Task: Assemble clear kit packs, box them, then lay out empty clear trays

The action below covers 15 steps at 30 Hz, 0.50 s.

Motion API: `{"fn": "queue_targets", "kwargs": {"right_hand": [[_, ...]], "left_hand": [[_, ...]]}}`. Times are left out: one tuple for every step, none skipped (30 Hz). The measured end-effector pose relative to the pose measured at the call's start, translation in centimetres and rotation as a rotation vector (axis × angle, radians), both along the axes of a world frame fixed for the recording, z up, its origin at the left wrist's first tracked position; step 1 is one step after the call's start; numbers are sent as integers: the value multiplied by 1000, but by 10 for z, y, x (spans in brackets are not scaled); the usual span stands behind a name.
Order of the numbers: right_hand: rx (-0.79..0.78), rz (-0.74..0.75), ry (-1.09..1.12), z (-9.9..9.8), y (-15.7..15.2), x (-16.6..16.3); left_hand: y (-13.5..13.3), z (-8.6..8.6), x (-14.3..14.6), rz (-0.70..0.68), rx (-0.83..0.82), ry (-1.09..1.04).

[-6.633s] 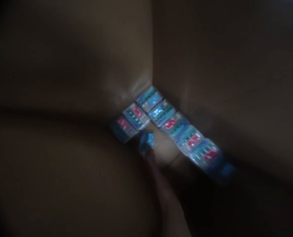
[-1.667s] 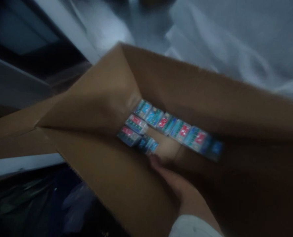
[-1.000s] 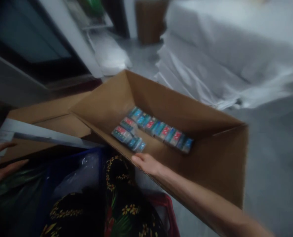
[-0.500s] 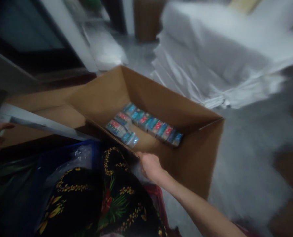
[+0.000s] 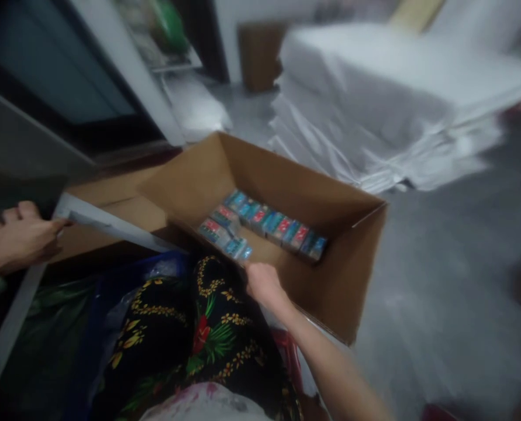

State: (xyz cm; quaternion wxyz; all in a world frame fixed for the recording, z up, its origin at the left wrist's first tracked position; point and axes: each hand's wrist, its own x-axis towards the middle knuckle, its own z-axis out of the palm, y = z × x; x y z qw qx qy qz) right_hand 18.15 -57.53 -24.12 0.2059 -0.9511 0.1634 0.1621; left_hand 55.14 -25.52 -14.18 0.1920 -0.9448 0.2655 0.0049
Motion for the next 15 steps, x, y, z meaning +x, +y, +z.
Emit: {"fn": "queue_targets", "kwargs": {"right_hand": [[0, 3, 6, 2, 0, 0], [1, 8, 8, 5, 0, 0], [3, 14, 5, 9, 0, 0], [1, 18, -2, 12, -1, 0], [0, 20, -10, 14, -1, 0], [-2, 17, -16, 15, -1, 0], [-3, 10, -16, 15, -1, 0], [-2, 3, -13, 13, -2, 0], [-2, -5, -12, 11, -2, 0], [-4, -10, -11, 8, -3, 1], [-10, -13, -15, 6, -3, 1], [-20, -13, -24, 3, -3, 1], [-31, -10, -31, 2, -2, 2], [-43, -8, -34, 1, -2, 2], [-53, -6, -32, 1, -1, 1]], "left_hand": [[-1, 1, -2, -29, 40, -56], [-3, 1, -3, -39, 66, -94], [-5, 1, -4, -31, 70, -106], [-6, 1, -4, -23, 67, -113], [-7, 0, -4, -21, 61, -118], [-8, 0, -4, -24, 51, -122], [-8, -1, -4, -28, 42, -122], [-8, -1, -4, -31, 32, -114], [-8, -1, -5, -24, 14, -104], [-9, -1, -6, -15, -15, -91], [-10, 0, -8, -8, -52, -77], [-11, 1, -10, -3, -96, -63], [-12, 2, -12, -1, -141, -48], [-14, 3, -14, -1, -183, -31], [-15, 4, -16, 1, -219, -13]]}}
